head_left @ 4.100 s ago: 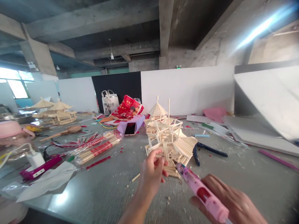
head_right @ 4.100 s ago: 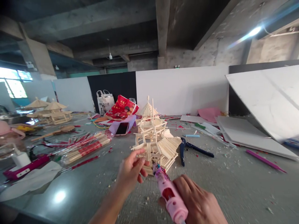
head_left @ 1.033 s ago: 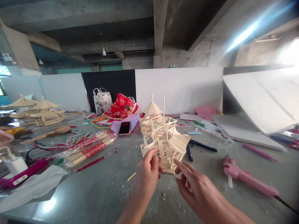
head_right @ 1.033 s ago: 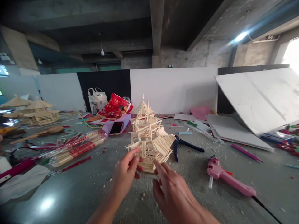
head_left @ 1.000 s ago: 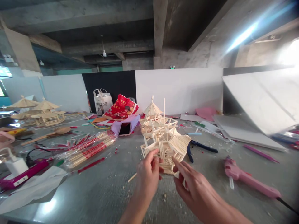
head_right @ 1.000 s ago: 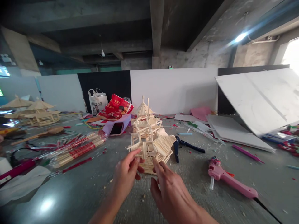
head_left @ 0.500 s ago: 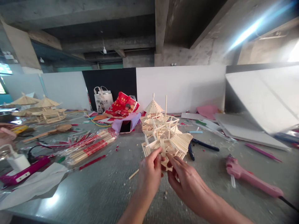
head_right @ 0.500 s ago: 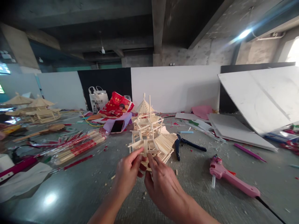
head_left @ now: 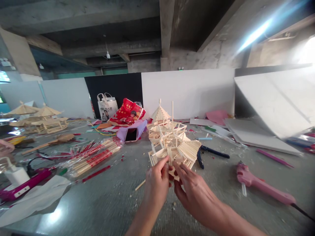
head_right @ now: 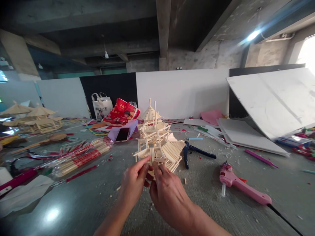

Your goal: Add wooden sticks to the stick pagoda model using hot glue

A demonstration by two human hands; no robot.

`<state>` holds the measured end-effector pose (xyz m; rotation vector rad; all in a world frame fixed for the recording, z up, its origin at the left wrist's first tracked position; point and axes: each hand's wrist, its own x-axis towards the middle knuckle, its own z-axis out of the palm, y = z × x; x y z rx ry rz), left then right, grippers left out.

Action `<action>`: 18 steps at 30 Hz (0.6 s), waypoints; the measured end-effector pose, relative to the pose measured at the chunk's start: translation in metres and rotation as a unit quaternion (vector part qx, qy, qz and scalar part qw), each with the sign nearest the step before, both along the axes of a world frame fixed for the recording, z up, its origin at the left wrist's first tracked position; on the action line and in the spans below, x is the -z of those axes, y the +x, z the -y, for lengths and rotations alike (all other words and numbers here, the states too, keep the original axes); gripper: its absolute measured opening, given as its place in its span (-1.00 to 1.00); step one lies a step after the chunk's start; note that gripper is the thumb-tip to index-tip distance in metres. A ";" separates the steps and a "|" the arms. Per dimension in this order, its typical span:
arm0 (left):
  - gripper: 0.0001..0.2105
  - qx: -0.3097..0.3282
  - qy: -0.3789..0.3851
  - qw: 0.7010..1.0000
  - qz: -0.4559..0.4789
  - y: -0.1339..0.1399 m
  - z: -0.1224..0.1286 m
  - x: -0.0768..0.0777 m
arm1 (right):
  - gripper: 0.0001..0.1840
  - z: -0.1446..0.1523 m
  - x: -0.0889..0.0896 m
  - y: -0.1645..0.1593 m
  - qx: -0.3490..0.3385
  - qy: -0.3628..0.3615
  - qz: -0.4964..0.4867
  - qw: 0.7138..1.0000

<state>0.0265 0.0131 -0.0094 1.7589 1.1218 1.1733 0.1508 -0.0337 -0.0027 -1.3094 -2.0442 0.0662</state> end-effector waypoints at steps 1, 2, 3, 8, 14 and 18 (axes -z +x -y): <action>-0.66 0.002 -0.001 1.000 0.002 0.000 0.000 0.000 | -0.57 0.000 -0.001 0.000 0.000 -0.001 -0.001 1.000; -0.66 0.004 -0.002 1.000 0.005 0.000 0.000 0.000 | -0.58 0.001 -0.001 -0.001 0.000 -0.004 -0.002 1.000; -0.66 0.005 -0.003 1.000 0.007 0.000 0.001 0.000 | -0.59 0.001 -0.001 -0.001 0.000 -0.006 -0.002 1.000; -0.67 -0.004 -0.007 1.000 0.003 0.000 0.002 -0.002 | -0.55 0.004 -0.001 -0.001 0.001 -0.004 -0.007 1.000; -0.67 -0.003 -0.004 1.000 -0.001 0.001 0.001 -0.002 | -0.49 0.002 0.002 0.000 0.011 -0.015 0.003 1.000; -0.64 -0.002 -0.014 1.000 0.006 0.001 0.001 0.000 | -0.53 0.009 0.004 0.004 0.016 -0.002 0.001 1.000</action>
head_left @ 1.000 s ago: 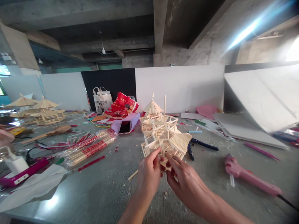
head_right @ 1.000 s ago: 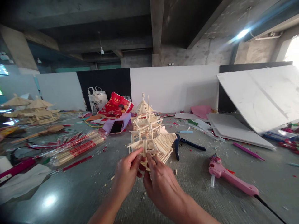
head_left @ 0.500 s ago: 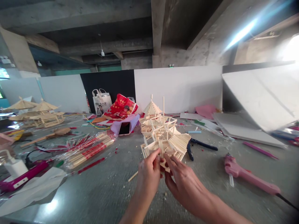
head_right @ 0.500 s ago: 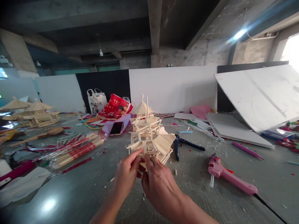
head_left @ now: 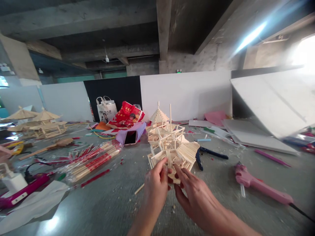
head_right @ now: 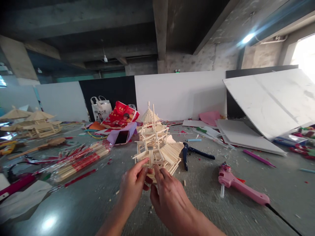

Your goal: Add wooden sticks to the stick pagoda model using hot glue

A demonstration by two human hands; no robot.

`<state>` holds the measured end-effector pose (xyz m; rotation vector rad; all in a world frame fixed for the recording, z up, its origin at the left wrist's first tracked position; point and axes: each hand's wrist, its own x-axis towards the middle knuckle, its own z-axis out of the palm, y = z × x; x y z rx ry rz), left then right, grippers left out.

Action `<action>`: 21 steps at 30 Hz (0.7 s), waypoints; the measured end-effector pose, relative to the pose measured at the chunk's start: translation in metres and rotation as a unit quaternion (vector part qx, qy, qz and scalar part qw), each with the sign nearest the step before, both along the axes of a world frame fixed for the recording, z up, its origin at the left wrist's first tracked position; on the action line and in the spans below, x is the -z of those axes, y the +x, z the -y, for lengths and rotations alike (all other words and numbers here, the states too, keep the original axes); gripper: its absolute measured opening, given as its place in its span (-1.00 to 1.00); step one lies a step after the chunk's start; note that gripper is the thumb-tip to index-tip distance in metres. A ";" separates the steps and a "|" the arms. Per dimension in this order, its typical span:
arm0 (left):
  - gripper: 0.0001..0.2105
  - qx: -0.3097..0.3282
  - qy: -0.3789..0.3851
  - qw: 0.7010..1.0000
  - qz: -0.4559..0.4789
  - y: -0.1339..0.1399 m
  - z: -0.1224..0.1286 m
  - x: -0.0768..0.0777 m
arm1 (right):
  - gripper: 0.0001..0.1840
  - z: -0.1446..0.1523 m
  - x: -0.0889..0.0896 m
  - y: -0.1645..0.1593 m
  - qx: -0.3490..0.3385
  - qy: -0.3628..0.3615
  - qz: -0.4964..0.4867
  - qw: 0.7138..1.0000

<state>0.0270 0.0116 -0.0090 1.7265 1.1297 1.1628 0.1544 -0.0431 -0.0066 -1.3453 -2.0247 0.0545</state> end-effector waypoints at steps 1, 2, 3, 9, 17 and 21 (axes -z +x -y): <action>-0.64 -0.002 0.002 1.000 0.000 0.000 0.000 0.001 | -0.53 0.005 -0.001 0.003 0.003 0.008 0.000 1.000; -0.63 -0.009 0.007 1.000 -0.003 0.000 0.000 0.002 | -0.53 0.011 -0.004 0.007 0.005 0.016 0.001 1.000; -0.64 -0.020 0.012 1.000 -0.007 0.000 0.000 0.002 | -0.52 0.018 -0.007 0.011 0.006 0.025 0.000 1.000; -0.67 -0.040 0.015 0.999 -0.011 0.000 0.003 -0.001 | -0.58 0.039 -0.023 0.036 0.042 0.054 0.003 0.998; -0.65 -0.007 0.017 1.000 -0.017 0.000 0.000 0.000 | -0.62 0.000 -0.008 0.009 0.013 -0.007 -0.014 1.000; -0.65 -0.004 0.007 1.000 -0.013 0.002 0.000 -0.001 | -0.67 -0.004 -0.010 0.003 -0.008 -0.022 -0.029 0.999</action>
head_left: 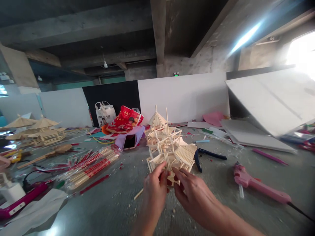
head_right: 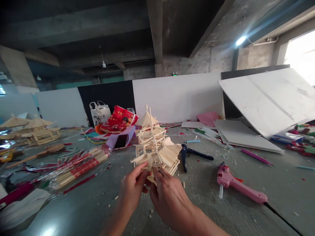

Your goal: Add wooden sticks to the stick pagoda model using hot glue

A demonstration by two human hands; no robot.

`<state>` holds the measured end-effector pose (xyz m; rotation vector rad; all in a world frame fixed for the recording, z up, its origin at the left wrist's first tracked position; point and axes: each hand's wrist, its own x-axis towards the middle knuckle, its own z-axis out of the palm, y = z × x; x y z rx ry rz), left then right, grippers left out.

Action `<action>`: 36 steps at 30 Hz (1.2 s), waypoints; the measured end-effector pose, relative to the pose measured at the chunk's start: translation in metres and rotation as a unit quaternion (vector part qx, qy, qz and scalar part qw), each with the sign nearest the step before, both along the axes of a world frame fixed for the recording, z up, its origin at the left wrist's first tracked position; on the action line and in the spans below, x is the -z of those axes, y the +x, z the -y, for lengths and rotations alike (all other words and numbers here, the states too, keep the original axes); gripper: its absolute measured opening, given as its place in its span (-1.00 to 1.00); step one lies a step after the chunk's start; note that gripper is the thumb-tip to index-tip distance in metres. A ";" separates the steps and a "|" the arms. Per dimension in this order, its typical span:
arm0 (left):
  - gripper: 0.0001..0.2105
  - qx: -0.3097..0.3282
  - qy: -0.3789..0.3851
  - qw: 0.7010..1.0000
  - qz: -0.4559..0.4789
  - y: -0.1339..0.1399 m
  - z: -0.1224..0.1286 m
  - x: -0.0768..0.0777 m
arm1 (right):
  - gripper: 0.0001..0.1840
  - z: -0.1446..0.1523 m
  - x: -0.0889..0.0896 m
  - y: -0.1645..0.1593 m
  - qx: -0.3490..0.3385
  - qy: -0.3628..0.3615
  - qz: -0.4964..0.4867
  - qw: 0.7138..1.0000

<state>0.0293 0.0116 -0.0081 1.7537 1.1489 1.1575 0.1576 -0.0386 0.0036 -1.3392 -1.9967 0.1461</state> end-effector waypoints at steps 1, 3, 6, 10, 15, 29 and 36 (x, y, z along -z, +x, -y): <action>-0.66 0.001 0.001 1.000 0.003 0.000 0.000 -0.001 | -0.66 0.000 -0.001 0.000 -0.005 0.000 -0.002 1.000; -0.66 0.003 0.005 1.000 0.005 0.001 0.001 -0.003 | -0.66 0.001 -0.001 -0.001 -0.009 0.005 -0.002 1.000; -0.68 0.002 0.008 1.000 0.007 0.001 0.001 -0.004 | -0.70 0.000 -0.001 -0.003 -0.010 0.007 0.000 1.000; -0.68 0.010 0.013 1.000 0.021 0.000 -0.001 -0.001 | -0.70 -0.001 0.000 -0.005 -0.011 0.013 -0.002 1.000; -0.69 0.011 0.011 1.000 0.024 0.001 -0.002 0.001 | -0.67 -0.001 0.001 -0.006 -0.006 0.008 0.002 1.000; -0.69 0.015 0.007 1.000 0.020 0.002 -0.003 0.000 | -0.70 -0.002 0.004 -0.007 0.003 0.011 0.012 1.000; -0.69 0.002 0.022 1.000 -0.006 0.000 -0.006 0.004 | -0.69 -0.003 0.006 -0.008 0.013 -0.004 0.020 1.000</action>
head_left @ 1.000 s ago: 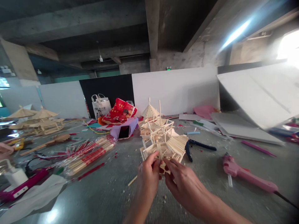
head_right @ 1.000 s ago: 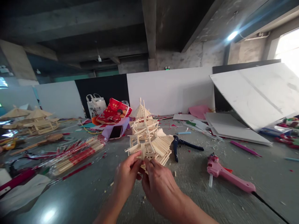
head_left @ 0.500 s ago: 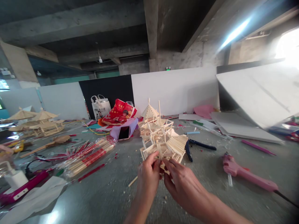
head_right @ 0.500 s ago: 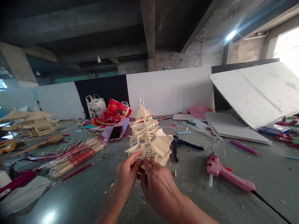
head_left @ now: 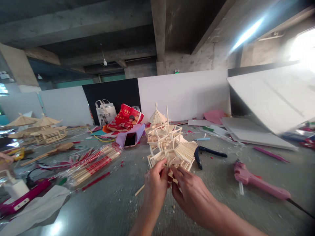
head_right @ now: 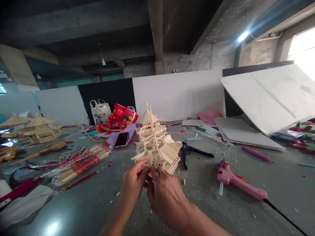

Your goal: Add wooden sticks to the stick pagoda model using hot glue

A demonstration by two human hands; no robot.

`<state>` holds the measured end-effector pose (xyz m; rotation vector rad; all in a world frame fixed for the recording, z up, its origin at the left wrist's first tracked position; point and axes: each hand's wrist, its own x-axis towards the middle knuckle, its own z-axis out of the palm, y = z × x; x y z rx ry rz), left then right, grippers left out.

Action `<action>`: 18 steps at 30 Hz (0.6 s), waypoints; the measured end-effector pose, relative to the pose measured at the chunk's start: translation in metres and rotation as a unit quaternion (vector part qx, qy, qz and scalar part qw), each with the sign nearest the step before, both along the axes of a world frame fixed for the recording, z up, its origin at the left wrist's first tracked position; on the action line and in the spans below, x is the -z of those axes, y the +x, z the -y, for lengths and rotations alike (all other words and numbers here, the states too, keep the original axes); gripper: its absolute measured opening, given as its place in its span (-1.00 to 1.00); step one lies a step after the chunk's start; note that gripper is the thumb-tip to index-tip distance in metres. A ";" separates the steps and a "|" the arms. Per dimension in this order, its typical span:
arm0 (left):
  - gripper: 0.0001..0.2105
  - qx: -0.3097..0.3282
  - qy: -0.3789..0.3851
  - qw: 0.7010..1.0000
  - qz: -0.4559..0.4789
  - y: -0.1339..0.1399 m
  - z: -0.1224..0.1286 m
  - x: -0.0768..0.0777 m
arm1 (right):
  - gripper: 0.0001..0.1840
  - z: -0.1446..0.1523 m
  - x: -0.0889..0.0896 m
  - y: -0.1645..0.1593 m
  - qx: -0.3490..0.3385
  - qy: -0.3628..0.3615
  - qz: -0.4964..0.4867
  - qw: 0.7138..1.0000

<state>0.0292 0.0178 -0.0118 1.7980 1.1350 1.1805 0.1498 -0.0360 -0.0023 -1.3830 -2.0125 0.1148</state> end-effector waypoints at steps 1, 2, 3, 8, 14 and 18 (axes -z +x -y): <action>-0.69 -0.001 0.001 1.000 -0.001 0.000 0.000 0.000 | -0.69 0.000 0.000 0.000 0.000 -0.001 0.001 1.000; -0.70 -0.001 0.002 1.000 0.000 0.000 0.000 0.000 | -0.69 0.000 0.000 -0.001 0.001 -0.002 0.001 1.000; -0.70 -0.001 0.002 1.000 0.000 0.000 0.000 0.000 | -0.69 0.001 0.000 -0.001 0.002 -0.003 0.002 1.000; -0.69 0.004 -0.006 1.000 0.006 0.000 0.001 -0.002 | -0.68 0.002 -0.001 -0.001 0.002 -0.007 -0.001 1.000; -0.68 0.009 -0.019 1.000 0.009 0.001 0.003 -0.004 | -0.70 0.001 -0.001 0.000 -0.001 -0.005 -0.005 1.000; -0.67 0.017 -0.019 1.000 0.014 0.002 0.002 -0.004 | -0.71 0.002 -0.003 0.001 0.007 -0.006 -0.002 1.000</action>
